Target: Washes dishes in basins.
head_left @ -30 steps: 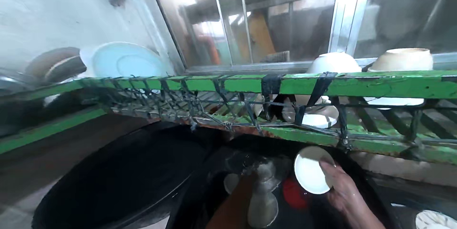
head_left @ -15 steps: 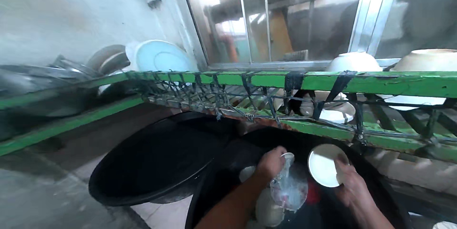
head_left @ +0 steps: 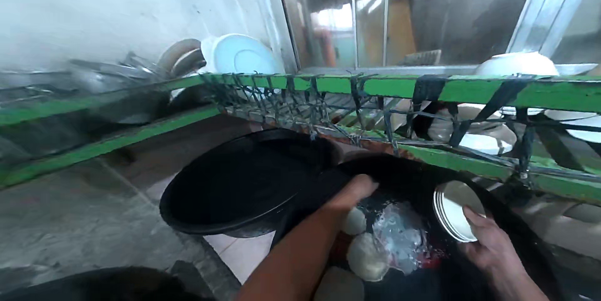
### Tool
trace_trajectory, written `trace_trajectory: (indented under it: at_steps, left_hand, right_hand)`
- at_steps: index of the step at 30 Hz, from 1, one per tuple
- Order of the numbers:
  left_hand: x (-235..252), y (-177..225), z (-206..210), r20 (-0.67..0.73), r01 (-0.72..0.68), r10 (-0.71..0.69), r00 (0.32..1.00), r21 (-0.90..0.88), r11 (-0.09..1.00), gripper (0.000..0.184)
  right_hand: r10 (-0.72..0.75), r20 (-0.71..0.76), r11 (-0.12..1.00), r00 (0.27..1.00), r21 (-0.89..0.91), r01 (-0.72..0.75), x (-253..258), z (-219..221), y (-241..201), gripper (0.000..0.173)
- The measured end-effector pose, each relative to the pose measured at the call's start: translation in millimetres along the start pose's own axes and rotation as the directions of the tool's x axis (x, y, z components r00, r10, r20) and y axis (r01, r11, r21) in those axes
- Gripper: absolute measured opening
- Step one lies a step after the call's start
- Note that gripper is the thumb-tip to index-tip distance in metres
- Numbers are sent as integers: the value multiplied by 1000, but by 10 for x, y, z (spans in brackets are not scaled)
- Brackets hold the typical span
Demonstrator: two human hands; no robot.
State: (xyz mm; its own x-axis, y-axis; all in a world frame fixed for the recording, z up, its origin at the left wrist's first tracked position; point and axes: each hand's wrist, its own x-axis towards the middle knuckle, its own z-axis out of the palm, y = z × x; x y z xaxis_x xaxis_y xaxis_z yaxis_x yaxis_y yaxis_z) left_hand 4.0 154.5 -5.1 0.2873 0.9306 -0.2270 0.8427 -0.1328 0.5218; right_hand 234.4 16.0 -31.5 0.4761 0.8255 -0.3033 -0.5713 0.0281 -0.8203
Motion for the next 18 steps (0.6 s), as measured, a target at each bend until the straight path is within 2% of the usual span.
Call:
trace_trajectory:
  at_steps: [2, 6, 8, 10, 13, 16, 18]
  left_hand:
    - [-18, -341, -28, 33, 116, -122, 992, 143, 983, 39]
    - [-86, -661, 116, 123, 245, -271, 955, 190, 951, 35]
    - [-55, -776, 268, 139, 252, -271, 953, 137, 958, 39]
    - [-55, -850, 404, 125, 290, -288, 949, 0, 957, 43]
    - [-95, -828, 494, 62, 314, -313, 948, -13, 949, 47]
    - [-106, -764, 403, 6, 195, -195, 981, 3, 981, 42]
    - [0, -714, 329, 6, 142, -143, 990, 73, 987, 42]
  right_hand:
    - [13, -7, 1000, 1000, 12, -13, 14, 5, -11, 34]
    - [5, 44, 999, 999, 33, -7, -14, 11, -22, 35]
    - [-4, 88, 999, 996, 47, 0, -5, -18, -15, 31]
    - [-1, 93, 999, 996, 41, -3, -8, -20, -16, 27]
    - [1, 88, 999, 996, 42, -5, -7, -33, -34, 28]
    - [-23, 45, 997, 999, 71, 20, -9, -26, -36, 28]
    - [-46, 72, 995, 996, 93, 39, 7, -40, -20, 28]
